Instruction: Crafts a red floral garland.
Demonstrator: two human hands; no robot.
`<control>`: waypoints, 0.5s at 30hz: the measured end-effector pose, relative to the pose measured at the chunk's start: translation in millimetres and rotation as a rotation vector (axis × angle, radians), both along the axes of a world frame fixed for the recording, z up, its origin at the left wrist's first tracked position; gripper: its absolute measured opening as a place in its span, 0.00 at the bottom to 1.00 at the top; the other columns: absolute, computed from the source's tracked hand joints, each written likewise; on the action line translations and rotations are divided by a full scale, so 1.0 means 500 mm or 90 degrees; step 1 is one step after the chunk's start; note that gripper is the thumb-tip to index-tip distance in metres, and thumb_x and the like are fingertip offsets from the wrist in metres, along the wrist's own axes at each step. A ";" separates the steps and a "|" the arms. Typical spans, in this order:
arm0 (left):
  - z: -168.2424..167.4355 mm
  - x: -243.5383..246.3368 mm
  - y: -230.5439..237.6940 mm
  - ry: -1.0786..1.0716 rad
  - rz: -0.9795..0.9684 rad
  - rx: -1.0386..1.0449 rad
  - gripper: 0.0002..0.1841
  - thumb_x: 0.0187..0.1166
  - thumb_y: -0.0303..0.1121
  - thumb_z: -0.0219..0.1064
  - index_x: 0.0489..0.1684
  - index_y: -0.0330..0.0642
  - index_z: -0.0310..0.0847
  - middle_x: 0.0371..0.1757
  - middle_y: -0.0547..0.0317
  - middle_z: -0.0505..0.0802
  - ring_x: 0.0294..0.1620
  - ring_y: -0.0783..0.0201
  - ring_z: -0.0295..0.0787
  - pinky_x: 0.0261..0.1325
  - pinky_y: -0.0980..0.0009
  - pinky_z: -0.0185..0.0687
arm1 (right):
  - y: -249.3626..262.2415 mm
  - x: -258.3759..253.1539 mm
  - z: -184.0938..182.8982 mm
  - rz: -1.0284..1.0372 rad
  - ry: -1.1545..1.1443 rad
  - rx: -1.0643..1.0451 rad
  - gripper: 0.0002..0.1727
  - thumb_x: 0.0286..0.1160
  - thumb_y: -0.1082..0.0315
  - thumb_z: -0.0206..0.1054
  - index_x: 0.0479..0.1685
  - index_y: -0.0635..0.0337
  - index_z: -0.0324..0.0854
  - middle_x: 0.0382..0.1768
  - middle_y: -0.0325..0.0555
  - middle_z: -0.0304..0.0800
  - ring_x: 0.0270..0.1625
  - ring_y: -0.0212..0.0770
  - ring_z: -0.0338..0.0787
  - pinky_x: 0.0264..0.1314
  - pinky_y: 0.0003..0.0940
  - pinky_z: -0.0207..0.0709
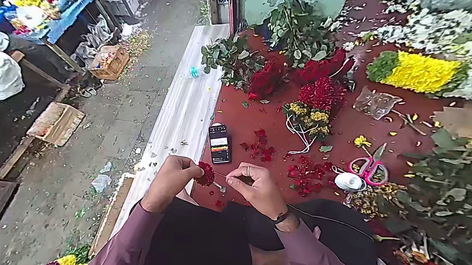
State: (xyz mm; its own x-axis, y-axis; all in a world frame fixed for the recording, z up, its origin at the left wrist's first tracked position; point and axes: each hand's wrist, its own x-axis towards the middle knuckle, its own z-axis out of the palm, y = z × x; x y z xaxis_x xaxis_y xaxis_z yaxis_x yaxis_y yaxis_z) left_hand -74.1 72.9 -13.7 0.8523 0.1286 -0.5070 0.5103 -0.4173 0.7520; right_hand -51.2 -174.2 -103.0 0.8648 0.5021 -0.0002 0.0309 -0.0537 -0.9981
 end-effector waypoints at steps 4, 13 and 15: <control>0.015 0.005 -0.023 -0.022 0.016 0.050 0.14 0.71 0.38 0.74 0.15 0.45 0.85 0.16 0.66 0.85 0.19 0.71 0.77 0.27 0.66 0.72 | -0.016 -0.008 0.042 0.117 -0.049 0.038 0.10 0.77 0.58 0.72 0.39 0.54 0.94 0.36 0.35 0.92 0.39 0.26 0.88 0.44 0.26 0.84; 0.169 0.008 -0.165 -0.036 -0.551 0.070 0.08 0.75 0.39 0.71 0.30 0.48 0.91 0.24 0.67 0.89 0.23 0.70 0.82 0.28 0.62 0.80 | -0.060 0.032 0.064 0.078 -0.028 0.307 0.07 0.77 0.69 0.74 0.40 0.66 0.91 0.38 0.44 0.92 0.41 0.33 0.89 0.47 0.30 0.87; 0.196 0.030 -0.200 -0.107 -0.509 -0.051 0.08 0.80 0.35 0.69 0.35 0.43 0.92 0.28 0.67 0.91 0.26 0.76 0.83 0.31 0.74 0.82 | -0.055 0.023 0.057 0.076 0.101 0.401 0.05 0.78 0.72 0.70 0.41 0.64 0.90 0.38 0.37 0.92 0.43 0.27 0.88 0.50 0.27 0.84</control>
State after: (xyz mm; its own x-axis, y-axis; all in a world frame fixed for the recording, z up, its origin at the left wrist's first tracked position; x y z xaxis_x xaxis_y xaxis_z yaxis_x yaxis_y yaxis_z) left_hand -59.2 -27.0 84.3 0.7368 -0.5809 -0.3459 -0.0409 -0.5490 0.8348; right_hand -39.7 -201.5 -74.3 0.8168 0.5404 0.2020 -0.1493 0.5362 -0.8308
